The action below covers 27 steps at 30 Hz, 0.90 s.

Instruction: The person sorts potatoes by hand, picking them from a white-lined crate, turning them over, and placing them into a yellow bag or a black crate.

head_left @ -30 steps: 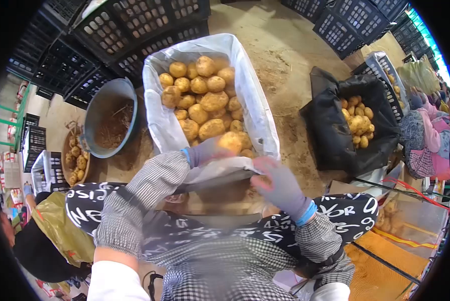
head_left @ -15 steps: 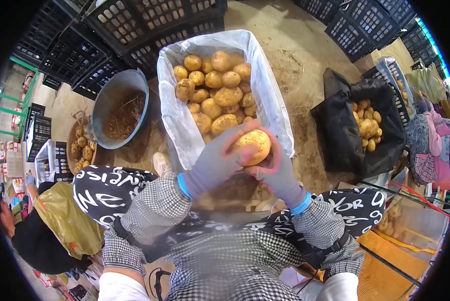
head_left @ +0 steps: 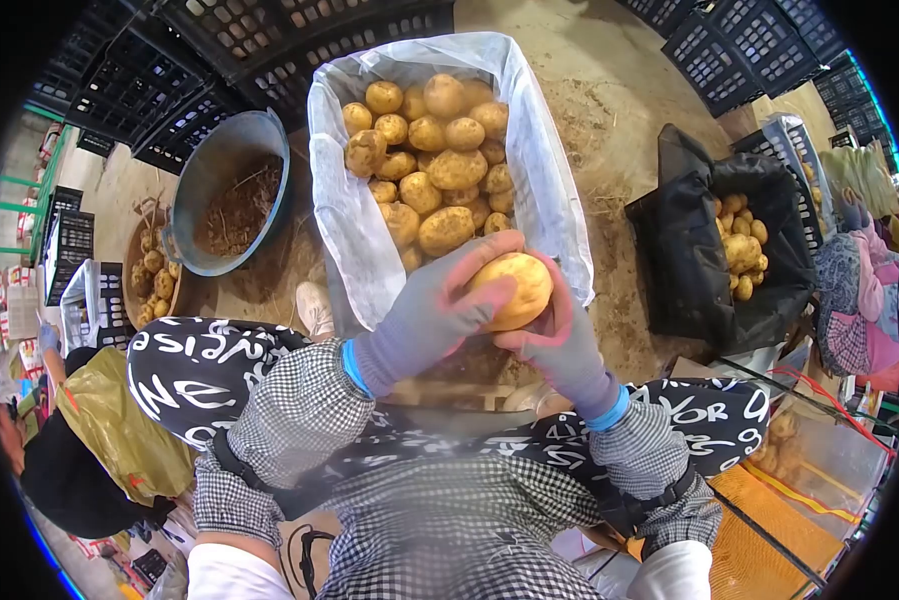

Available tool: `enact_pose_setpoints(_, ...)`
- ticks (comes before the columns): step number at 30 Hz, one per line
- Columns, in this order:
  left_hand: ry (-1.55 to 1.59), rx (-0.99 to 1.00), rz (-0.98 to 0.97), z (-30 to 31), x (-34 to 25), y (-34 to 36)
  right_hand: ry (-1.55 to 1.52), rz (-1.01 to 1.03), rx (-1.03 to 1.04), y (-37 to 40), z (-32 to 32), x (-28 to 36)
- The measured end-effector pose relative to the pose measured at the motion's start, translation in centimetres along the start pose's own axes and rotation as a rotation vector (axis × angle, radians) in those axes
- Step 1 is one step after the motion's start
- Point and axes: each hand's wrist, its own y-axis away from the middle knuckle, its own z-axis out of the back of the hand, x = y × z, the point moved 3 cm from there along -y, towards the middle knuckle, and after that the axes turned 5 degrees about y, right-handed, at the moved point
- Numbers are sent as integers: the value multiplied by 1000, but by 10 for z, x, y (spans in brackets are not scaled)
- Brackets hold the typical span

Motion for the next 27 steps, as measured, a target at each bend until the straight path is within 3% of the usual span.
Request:
enact_pose_setpoints(3, -295, -44, -100, -6, 0, 3, 1150, 409, -83, 5, 0, 22)
enact_pose_setpoints(5, -435, -17, -80, -3, 11, 4, 1090, 374, -99, 5, 2, 25)
enact_pose_setpoints(6, -193, -7, 28, 0, 10, 3, 1061, 356, -110, 5, 4, 25)
enact_pose_setpoints(7, 51, 2, 136, 2, 6, 2, 838, 255, -145, 5, 6, 20)
enact_pose_setpoints(8, 180, 5, 177, 2, 6, 0, 614, 157, -175, 5, 5, 13)
enact_pose_setpoints(10, 320, 2, 198, -1, 6, -2, 585, 130, -199, 5, 4, 16)
enact_pose_setpoints(12, 195, 9, 148, 0, 12, -2, 977, 263, -184, 5, 3, 33)
enact_pose_setpoints(17, -109, 27, 29, 2, 35, 0, 1027, 282, -229, 9, -1, 38)
enact_pose_setpoints(27, 84, -40, -10, 7, 35, 1, 1040, 298, -229, 12, -8, 46)
